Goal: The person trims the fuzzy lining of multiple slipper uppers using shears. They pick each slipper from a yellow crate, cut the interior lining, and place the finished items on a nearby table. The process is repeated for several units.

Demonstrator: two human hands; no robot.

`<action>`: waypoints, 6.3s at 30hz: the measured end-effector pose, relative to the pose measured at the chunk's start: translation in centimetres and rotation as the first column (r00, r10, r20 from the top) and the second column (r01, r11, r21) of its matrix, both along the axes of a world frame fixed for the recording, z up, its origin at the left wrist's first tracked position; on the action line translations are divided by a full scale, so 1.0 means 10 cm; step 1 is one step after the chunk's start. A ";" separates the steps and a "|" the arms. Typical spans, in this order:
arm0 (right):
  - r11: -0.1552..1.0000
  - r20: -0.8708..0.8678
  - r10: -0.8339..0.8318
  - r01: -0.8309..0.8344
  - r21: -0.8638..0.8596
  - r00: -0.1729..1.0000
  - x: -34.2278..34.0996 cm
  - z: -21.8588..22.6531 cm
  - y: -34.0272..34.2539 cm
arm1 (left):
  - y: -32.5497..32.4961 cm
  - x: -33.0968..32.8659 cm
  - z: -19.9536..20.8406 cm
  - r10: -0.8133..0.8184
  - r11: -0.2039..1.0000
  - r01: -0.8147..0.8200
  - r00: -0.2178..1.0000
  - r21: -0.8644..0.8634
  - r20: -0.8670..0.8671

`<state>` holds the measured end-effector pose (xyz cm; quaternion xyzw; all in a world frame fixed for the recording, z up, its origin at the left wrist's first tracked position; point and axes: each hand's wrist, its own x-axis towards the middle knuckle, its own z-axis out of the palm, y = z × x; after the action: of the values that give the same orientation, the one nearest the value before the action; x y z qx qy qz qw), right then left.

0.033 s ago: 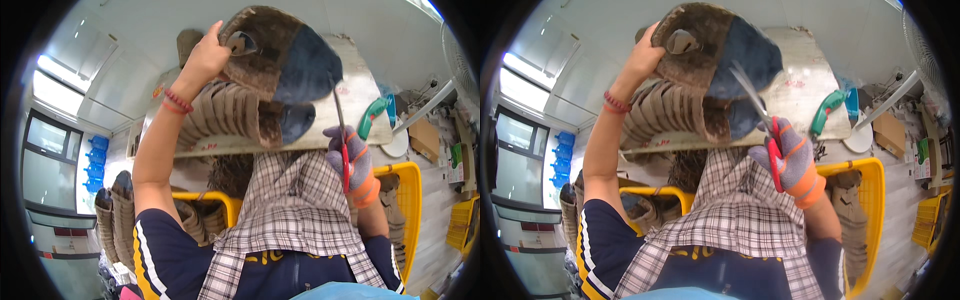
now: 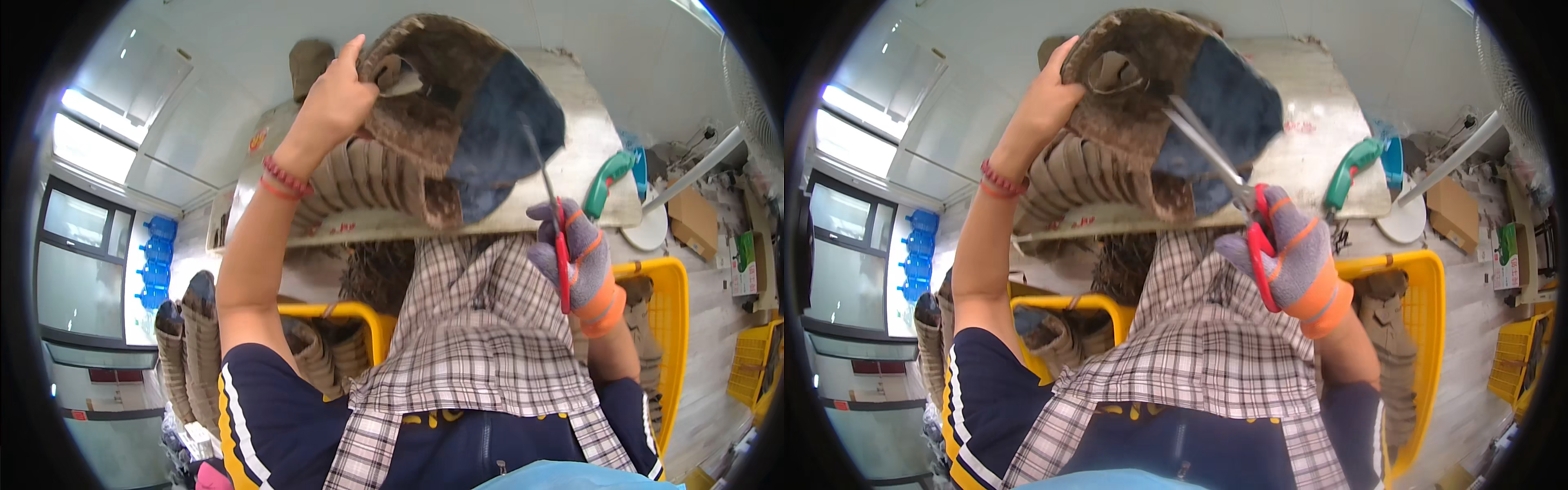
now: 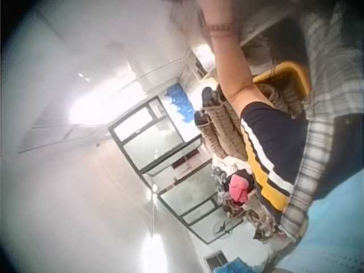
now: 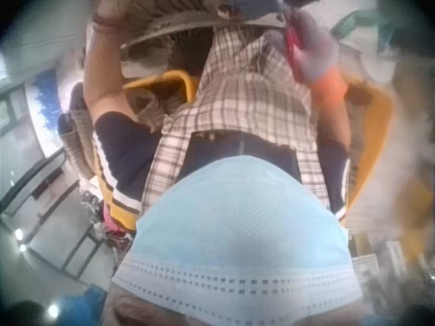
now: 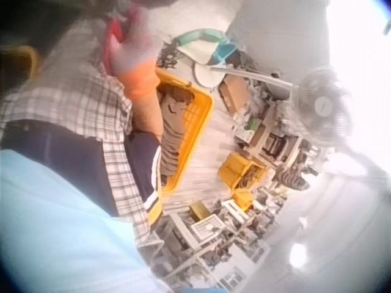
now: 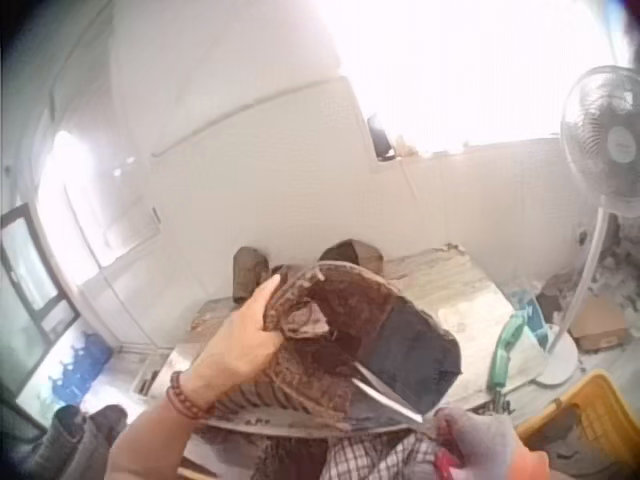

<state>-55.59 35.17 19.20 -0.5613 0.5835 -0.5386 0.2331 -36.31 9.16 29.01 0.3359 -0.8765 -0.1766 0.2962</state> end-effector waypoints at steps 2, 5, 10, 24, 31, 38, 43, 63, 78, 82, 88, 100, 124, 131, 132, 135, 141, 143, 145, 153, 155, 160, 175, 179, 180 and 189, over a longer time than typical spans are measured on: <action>0.976 -0.314 0.094 -0.027 0.214 0.945 0.29 0.20 0.17 | 0.73 0.40 -0.28 -0.055 0.998 0.054 0.994 0.014 0.097; 0.928 -0.615 0.170 0.084 0.362 0.770 0.43 -0.22 0.26 | 1.45 0.62 -0.68 0.006 0.994 -0.023 0.987 0.104 0.159; 0.677 -0.557 0.475 0.122 0.726 0.681 0.43 -0.65 0.38 | 1.92 0.93 -1.60 0.069 0.888 -0.176 0.965 0.425 0.254; 0.462 -0.456 0.747 0.117 0.879 0.484 0.60 -0.77 0.01 | 2.15 0.95 -1.96 0.092 0.783 -0.289 0.930 0.551 0.357; 0.400 -0.413 0.801 0.125 0.908 0.433 0.68 -0.74 -0.11 | 2.16 0.92 -1.91 0.111 0.730 -0.314 0.931 0.607 0.348; 0.390 -0.395 0.814 0.103 0.915 0.426 0.71 -0.72 -0.16 | 2.17 0.92 -1.93 0.101 0.746 -0.294 0.937 0.597 0.335; 0.443 -0.451 0.795 0.120 0.888 0.406 0.66 -0.76 -0.16 | 2.17 0.91 -1.95 0.102 0.761 -0.284 0.940 0.583 0.326; 0.984 0.530 -0.086 -0.012 0.179 0.844 0.93 -0.74 -0.21 | 2.24 0.25 -1.34 -0.035 0.939 -0.018 0.989 0.344 0.146; 0.985 0.249 -0.036 0.077 -0.156 0.968 0.37 -1.14 -1.90 | -0.71 0.42 -1.61 0.164 0.938 -0.113 0.978 -0.326 0.131; 0.969 0.451 0.182 -0.081 -0.234 0.874 0.10 -1.17 -2.44 | -0.69 0.43 -1.76 0.135 0.896 -0.131 0.991 -0.425 -0.022; 0.978 0.535 0.135 -0.025 -0.208 0.834 0.15 -1.93 -2.49 | -0.59 0.41 -1.67 0.272 0.823 -0.182 0.958 -0.538 0.093; 0.875 0.737 0.435 -0.051 -0.481 0.517 -0.26 -2.21 -2.03 | -3.17 -0.11 -1.57 0.513 0.410 0.323 0.692 0.853 -0.508; 0.998 0.774 -0.053 0.050 0.028 0.631 -0.43 -1.54 -0.84 | -0.43 0.35 0.13 -0.651 0.694 0.695 0.717 0.189 -0.249; 0.974 0.440 -0.202 0.134 0.181 0.875 0.03 -1.10 0.00 | 0.71 0.64 -1.46 -0.818 0.485 0.669 0.575 0.563 0.021; 0.971 0.338 -0.171 0.101 0.215 0.925 0.12 -1.24 0.07 | 0.78 0.65 -1.68 -0.804 0.482 0.602 0.592 0.636 0.049; 0.910 -0.138 -0.053 0.105 0.402 0.989 0.41 -1.47 0.29 | 0.99 0.76 -2.04 -0.622 0.692 0.545 0.783 0.473 0.008; 0.875 -0.590 0.346 -0.023 0.484 0.729 0.39 -1.45 0.45 | 1.31 1.14 -2.22 0.103 0.583 0.144 0.963 0.799 -0.249; 0.753 -0.646 0.530 0.046 0.657 0.549 0.46 -1.34 0.39 | 1.52 1.09 -2.26 0.213 0.458 0.124 0.946 0.880 -0.244; 0.703 -0.515 0.398 0.109 0.703 0.759 0.43 -1.45 0.36 | 1.59 1.07 -2.32 0.251 0.404 0.191 0.917 0.894 -0.309; 0.600 0.328 -0.337 -0.067 0.797 0.883 0.02 -1.43 0.48 | 1.62 1.15 -2.31 0.321 0.386 0.295 0.845 0.874 -0.427; 0.668 -0.061 -0.117 0.123 0.734 0.991 0.12 -1.27 0.49 | 1.63 1.19 -2.38 0.378 0.360 0.288 0.824 0.887 -0.421; 0.973 -0.778 0.119 0.084 0.216 0.617 0.30 -0.92 0.24 | 1.67 1.19 -2.37 0.444 0.283 0.273 0.812 0.920 -0.378; 0.950 -0.975 0.218 -0.220 0.220 -0.034 0.76 -1.24 -0.61 | 1.43 1.05 -2.50 0.499 0.185 0.285 0.797 0.941 -0.339; 0.956 -0.986 0.146 -0.268 0.120 0.077 0.73 -1.28 -0.63 | 1.41 1.06 -2.52 0.502 0.168 0.294 0.796 0.941 -0.338; 0.954 -0.985 0.143 -0.278 0.112 0.096 0.72 -1.30 -0.65 | 1.42 1.06 -2.52 0.505 0.169 0.289 0.796 0.942 -0.335; 0.929 -0.934 0.349 -0.163 0.333 0.078 0.80 -1.30 -0.68 | 1.41 1.04 -2.53 0.483 0.183 0.285 0.807 0.941 -0.338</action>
<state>-47.61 28.37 6.21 -0.8491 0.5194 0.0568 -0.0784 -25.90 23.29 3.74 0.4340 -0.3944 -0.7625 0.2733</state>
